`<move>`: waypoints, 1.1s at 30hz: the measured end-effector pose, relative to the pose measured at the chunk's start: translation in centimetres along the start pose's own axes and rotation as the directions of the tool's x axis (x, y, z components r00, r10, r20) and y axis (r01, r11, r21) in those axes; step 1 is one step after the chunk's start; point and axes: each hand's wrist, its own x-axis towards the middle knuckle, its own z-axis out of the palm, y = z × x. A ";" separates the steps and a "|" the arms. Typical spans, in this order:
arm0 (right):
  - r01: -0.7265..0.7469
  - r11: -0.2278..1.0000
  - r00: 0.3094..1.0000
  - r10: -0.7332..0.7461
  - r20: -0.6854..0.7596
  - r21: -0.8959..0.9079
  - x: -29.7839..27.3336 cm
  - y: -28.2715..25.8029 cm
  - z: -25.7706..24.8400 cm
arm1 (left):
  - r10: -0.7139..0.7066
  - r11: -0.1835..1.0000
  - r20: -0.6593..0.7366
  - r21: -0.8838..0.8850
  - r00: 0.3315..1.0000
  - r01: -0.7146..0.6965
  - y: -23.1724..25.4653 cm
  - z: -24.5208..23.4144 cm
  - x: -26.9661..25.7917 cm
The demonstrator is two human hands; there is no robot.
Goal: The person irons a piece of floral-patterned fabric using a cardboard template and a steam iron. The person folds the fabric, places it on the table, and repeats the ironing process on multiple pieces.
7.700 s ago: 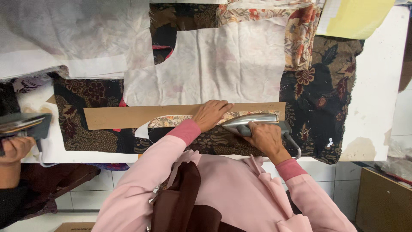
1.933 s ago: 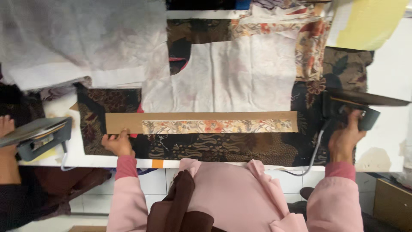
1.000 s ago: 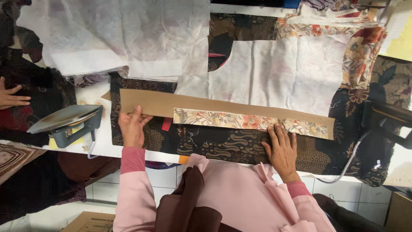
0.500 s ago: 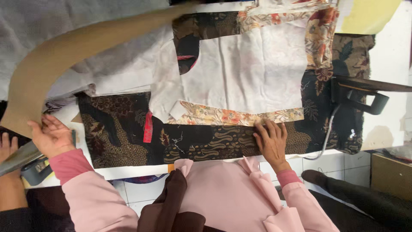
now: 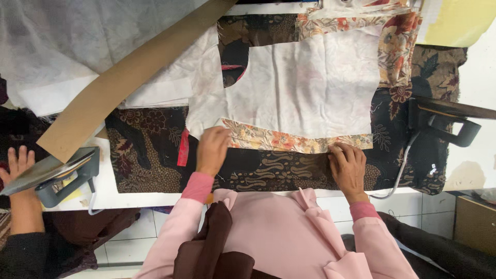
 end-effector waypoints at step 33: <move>-0.142 0.989 0.988 0.140 -0.059 -0.040 8.1 5.5 -7.2 | 0.507 0.717 0.482 0.224 0.715 -0.660 6.9 -8.0 11.4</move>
